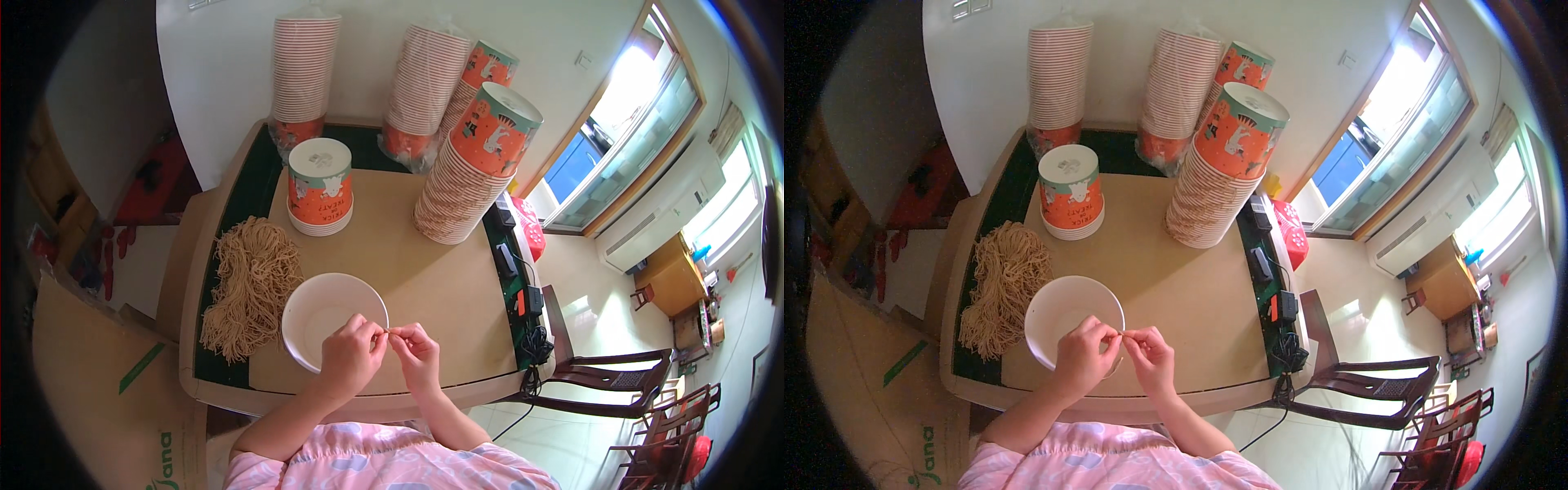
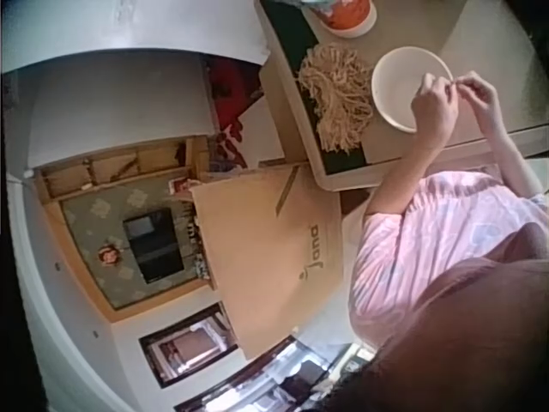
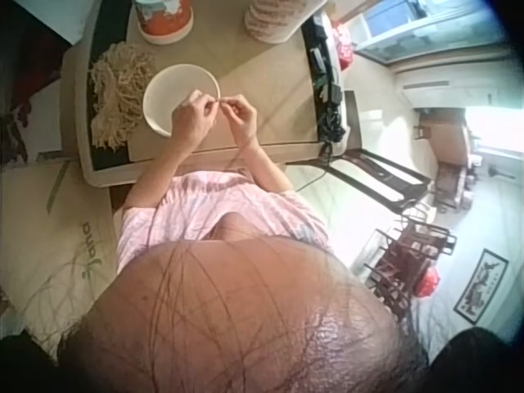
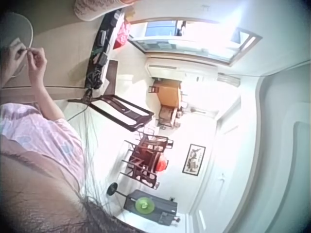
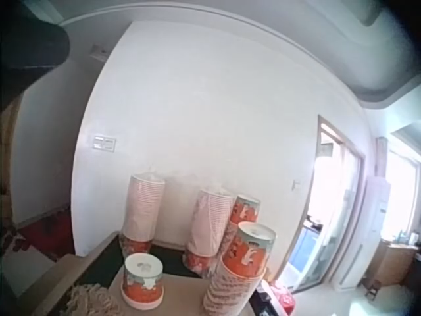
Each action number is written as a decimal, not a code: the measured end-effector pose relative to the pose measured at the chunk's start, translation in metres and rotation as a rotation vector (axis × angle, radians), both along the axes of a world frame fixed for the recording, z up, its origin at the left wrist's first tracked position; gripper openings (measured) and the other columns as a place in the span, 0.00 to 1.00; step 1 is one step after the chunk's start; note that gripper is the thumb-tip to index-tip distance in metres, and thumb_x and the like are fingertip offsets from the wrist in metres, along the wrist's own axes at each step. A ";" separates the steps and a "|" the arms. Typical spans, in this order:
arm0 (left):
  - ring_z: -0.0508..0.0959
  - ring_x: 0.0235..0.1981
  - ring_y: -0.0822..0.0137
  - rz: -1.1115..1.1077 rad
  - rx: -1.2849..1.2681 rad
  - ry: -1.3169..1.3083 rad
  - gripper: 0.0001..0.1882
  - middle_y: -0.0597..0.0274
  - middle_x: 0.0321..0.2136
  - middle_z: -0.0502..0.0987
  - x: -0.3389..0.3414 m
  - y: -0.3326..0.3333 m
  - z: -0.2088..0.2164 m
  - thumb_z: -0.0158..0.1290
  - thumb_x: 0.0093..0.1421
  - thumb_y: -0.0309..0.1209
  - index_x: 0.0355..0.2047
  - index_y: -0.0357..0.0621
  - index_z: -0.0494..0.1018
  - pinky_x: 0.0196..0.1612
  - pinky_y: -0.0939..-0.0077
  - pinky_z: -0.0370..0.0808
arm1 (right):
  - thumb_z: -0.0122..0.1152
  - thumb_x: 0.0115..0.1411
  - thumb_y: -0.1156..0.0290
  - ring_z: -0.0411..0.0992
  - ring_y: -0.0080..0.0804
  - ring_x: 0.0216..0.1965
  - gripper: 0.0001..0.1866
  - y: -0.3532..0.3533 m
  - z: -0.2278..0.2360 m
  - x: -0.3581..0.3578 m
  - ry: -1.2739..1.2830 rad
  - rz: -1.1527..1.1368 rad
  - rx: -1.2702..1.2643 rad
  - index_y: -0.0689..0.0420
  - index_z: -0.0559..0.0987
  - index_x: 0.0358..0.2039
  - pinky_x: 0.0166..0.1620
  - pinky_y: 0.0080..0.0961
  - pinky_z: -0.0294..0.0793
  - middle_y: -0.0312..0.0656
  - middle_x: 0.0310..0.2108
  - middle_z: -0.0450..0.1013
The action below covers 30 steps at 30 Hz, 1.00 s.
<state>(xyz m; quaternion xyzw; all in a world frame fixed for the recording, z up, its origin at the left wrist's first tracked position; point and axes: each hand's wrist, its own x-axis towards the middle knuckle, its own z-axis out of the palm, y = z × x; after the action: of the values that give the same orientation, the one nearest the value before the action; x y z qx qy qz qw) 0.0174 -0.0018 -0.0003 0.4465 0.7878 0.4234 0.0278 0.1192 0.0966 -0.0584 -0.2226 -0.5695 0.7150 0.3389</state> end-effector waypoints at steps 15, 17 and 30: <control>0.79 0.25 0.61 0.009 0.038 -0.208 0.03 0.58 0.25 0.76 -0.023 -0.022 0.007 0.58 0.52 0.25 0.26 0.42 0.74 0.29 0.69 0.76 | 0.65 0.54 0.77 0.69 0.29 0.31 0.13 0.001 0.048 -0.008 -0.300 0.071 0.693 0.53 0.80 0.41 0.35 0.22 0.71 0.39 0.34 0.70; 0.79 0.26 0.60 0.011 0.049 -0.251 0.03 0.57 0.26 0.76 -0.025 -0.025 0.004 0.58 0.53 0.25 0.27 0.42 0.74 0.30 0.69 0.76 | 0.66 0.52 0.77 0.69 0.28 0.28 0.11 0.002 0.054 -0.009 -0.383 0.077 0.824 0.53 0.81 0.38 0.31 0.23 0.72 0.39 0.33 0.71; 0.79 0.26 0.58 -0.047 0.052 -0.124 0.05 0.58 0.27 0.77 -0.016 -0.014 -0.003 0.59 0.52 0.26 0.29 0.43 0.74 0.29 0.66 0.76 | 0.66 0.53 0.74 0.69 0.30 0.26 0.06 0.008 0.053 -0.010 -0.413 0.084 0.939 0.55 0.80 0.33 0.30 0.24 0.71 0.40 0.33 0.71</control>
<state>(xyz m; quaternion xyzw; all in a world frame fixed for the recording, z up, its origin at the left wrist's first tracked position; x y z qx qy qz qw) 0.0016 -0.0157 -0.0034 0.4384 0.7625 0.4698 0.0751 0.1094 0.1051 -0.0056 -0.1597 -0.8927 0.3365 0.2538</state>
